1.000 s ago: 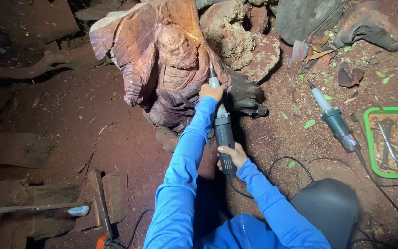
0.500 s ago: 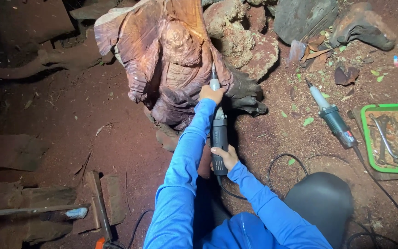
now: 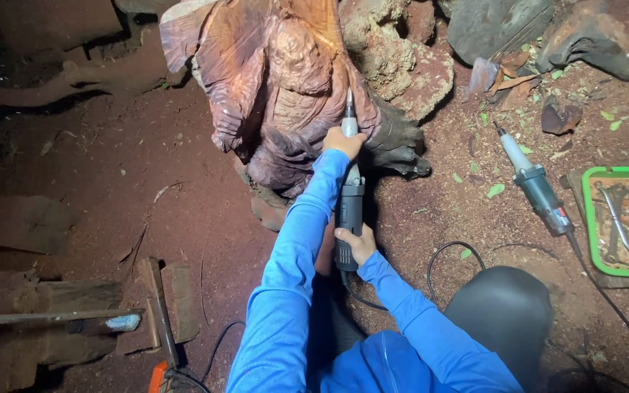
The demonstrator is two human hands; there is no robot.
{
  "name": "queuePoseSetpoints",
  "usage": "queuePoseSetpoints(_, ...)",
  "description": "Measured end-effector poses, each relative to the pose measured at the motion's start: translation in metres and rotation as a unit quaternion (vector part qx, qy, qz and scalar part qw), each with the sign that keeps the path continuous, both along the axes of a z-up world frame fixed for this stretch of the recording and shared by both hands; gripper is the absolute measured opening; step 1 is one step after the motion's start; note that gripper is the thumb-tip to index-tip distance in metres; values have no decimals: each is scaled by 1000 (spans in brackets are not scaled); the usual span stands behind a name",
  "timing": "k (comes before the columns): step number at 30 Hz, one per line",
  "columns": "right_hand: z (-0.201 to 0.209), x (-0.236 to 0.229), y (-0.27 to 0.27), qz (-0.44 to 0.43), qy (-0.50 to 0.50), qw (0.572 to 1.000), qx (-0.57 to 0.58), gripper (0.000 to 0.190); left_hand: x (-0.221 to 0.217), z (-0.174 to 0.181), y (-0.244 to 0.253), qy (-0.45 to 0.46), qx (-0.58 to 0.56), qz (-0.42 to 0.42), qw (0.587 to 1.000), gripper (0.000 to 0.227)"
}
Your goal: Carving intricate details into a large wooden statue using a power carving tool.
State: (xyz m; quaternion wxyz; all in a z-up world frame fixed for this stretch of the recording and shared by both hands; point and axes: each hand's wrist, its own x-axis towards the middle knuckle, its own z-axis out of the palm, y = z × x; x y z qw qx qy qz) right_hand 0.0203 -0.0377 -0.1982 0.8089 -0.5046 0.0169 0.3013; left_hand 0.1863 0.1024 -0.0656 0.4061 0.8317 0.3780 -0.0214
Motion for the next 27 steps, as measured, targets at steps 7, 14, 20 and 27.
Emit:
queuePoseSetpoints(7, 18, -22, 7, 5, 22, 1000, 14, 35, -2, 3, 6, 20, 6, -8, 1000, 74)
queuePoseSetpoints(14, 18, -39, 16, -26, -32, 997, -58, 32, -13, 8, 3, 6, 5, -10, 1000, 75)
queuePoseSetpoints(20, 46, -50, 14, -31, -44, 996, -66, 29, -21, 9, 1, -18, 11, -14, 1000, 70)
queuePoseSetpoints(27, 28, -48, 14, -10, -10, 1000, -26, 33, -29, 12, 9, -4, 27, -38, 999, 67)
